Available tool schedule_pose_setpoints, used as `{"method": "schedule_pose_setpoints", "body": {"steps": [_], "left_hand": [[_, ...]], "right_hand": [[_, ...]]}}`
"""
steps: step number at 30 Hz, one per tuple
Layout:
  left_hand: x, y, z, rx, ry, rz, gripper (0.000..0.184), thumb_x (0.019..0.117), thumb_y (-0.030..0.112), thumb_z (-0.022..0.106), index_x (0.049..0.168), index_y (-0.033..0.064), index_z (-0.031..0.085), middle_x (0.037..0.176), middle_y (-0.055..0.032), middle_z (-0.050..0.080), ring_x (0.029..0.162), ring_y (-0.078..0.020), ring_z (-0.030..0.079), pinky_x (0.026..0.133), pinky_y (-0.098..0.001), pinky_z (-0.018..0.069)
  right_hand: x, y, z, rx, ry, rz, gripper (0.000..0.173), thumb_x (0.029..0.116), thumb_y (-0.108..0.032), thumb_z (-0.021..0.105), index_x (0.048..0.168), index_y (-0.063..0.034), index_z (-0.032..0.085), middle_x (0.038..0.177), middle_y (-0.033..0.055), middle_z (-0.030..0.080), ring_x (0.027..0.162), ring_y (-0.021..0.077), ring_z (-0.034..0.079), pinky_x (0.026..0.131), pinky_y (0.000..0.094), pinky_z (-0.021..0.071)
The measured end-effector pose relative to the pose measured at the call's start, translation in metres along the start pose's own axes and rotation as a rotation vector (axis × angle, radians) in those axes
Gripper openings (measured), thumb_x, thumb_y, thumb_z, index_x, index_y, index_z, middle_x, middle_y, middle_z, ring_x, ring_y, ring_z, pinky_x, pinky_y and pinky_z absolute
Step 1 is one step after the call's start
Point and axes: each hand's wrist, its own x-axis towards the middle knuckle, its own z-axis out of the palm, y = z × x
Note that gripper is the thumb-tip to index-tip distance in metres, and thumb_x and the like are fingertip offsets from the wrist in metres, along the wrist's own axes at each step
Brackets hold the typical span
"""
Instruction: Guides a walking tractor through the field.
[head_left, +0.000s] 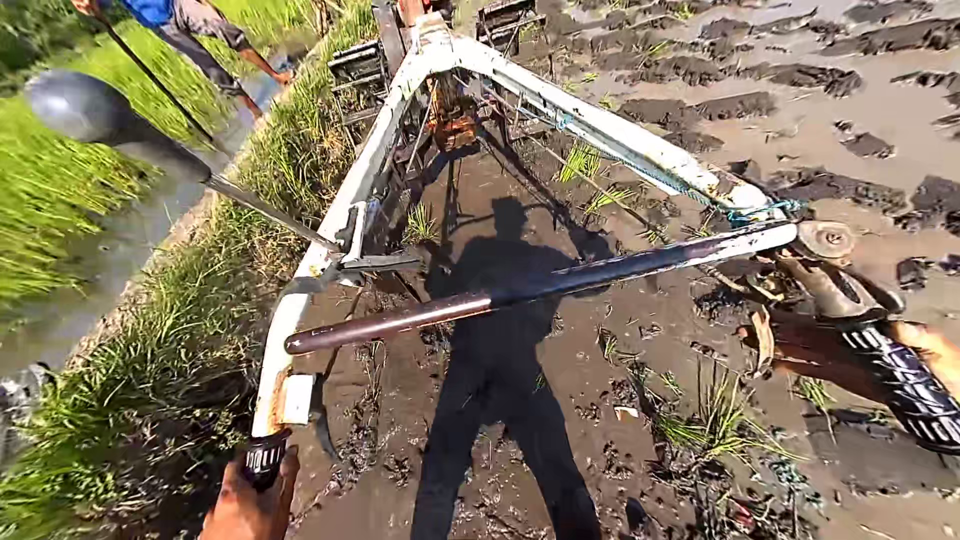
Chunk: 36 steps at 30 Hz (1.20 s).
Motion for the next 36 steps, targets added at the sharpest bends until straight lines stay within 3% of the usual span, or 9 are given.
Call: {"method": "schedule_pose_setpoints", "body": {"steps": [2,5,8,16,21,27,32,34,36], "left_hand": [[0.024,0.026,0.01,0.029,0.033,-0.095,0.072,0.0985,0.038,0.064,0.148,-0.0093,0.042,0.126,-0.0413,0.06,0.12,-0.0596,0.057,0.101,-0.0729,0.0419],[0.055,0.067,0.018,0.088,0.064,-0.134,0.063,0.0983,0.036,0.067,0.143,-0.0042,0.049,0.115,-0.0387,0.065,0.112,-0.0589,0.062,0.092,-0.0739,0.0463],[0.098,0.096,0.015,0.125,0.06,-0.151,0.059,0.0976,0.037,0.067,0.141,-0.0006,0.053,0.113,-0.0325,0.069,0.109,-0.0521,0.067,0.089,-0.0686,0.051],[0.21,0.169,0.019,0.081,-0.027,-0.062,0.061,0.1019,0.036,0.059,0.148,-0.0016,0.044,0.122,-0.0321,0.066,0.118,-0.0493,0.063,0.098,-0.0659,0.0483],[0.295,0.2,0.038,0.082,-0.02,-0.031,0.059,0.0998,0.039,0.061,0.14,-0.0017,0.05,0.117,-0.0338,0.066,0.113,-0.0535,0.064,0.09,-0.0708,0.0491],[0.456,0.132,0.027,0.127,0.094,-0.041,0.066,0.0955,0.045,0.067,0.138,-0.0029,0.05,0.112,-0.0415,0.063,0.105,-0.0633,0.062,0.08,-0.0793,0.0476],[0.595,0.049,0.022,0.143,0.181,0.036,0.063,0.0963,0.045,0.064,0.133,-0.0044,0.051,0.109,-0.0453,0.06,0.101,-0.0681,0.059,0.075,-0.0833,0.0442],[0.65,0.022,0.026,0.167,0.226,0.073,0.059,0.0955,0.042,0.063,0.129,-0.0056,0.054,0.108,-0.0445,0.061,0.096,-0.0669,0.061,0.068,-0.0829,0.0448],[0.668,0.066,-0.004,0.262,-0.146,-0.206,0.057,0.1077,0.035,0.053,0.15,-0.0014,0.041,0.145,-0.0372,0.048,0.134,-0.0558,0.047,0.104,-0.0733,0.039]], "right_hand": [[0.017,-0.014,-0.008,0.0,0.005,0.076,0.106,0.0614,-0.083,0.07,0.138,-0.0131,0.05,0.119,0.0058,0.07,0.109,0.0216,0.069,0.089,0.038,0.0596],[0.031,-0.067,0.012,-0.131,0.114,0.171,0.044,0.0998,-0.042,0.036,0.127,-0.0111,0.049,0.102,0.0012,0.067,0.092,0.0107,0.069,0.077,0.0272,0.0588],[0.068,-0.11,0.05,-0.241,0.208,0.166,0.036,0.1083,-0.027,0.024,0.129,-0.0067,0.046,0.095,-0.0023,0.058,0.082,0.003,0.061,0.073,0.022,0.0515],[0.2,-0.154,0.037,-0.315,0.216,0.084,0.052,0.1096,-0.049,0.024,0.133,-0.0128,0.053,0.092,0.001,0.065,0.076,0.0086,0.065,0.067,0.0266,0.0554],[0.267,-0.191,0.055,-0.507,0.456,0.081,0.06,0.1059,-0.059,0.035,0.121,-0.0071,0.06,0.089,0.0018,0.058,0.069,0.0091,0.055,0.068,0.032,0.0502],[0.32,-0.169,0.19,-0.508,0.429,0.161,0.068,0.1047,-0.063,0.036,0.122,-0.0028,0.062,0.096,0.0103,0.064,0.077,0.0178,0.061,0.076,0.0423,0.0523],[0.351,-0.14,0.321,-0.256,0.279,0.117,0.048,0.1101,-0.046,0.034,0.112,-0.0055,0.06,0.074,0.0016,0.062,0.057,0.0125,0.061,0.053,0.0314,0.0554],[0.37,-0.129,0.358,-0.151,0.184,0.168,0.048,0.1094,-0.043,0.032,0.127,-0.0049,0.054,0.094,0.006,0.068,0.077,0.0173,0.068,0.069,0.0366,0.0597],[0.393,-0.118,0.381,-0.101,0.166,0.214,0.047,0.1041,-0.036,0.042,0.137,-0.0037,0.047,0.115,0.0098,0.067,0.099,0.0202,0.068,0.084,0.0395,0.0571]]}}
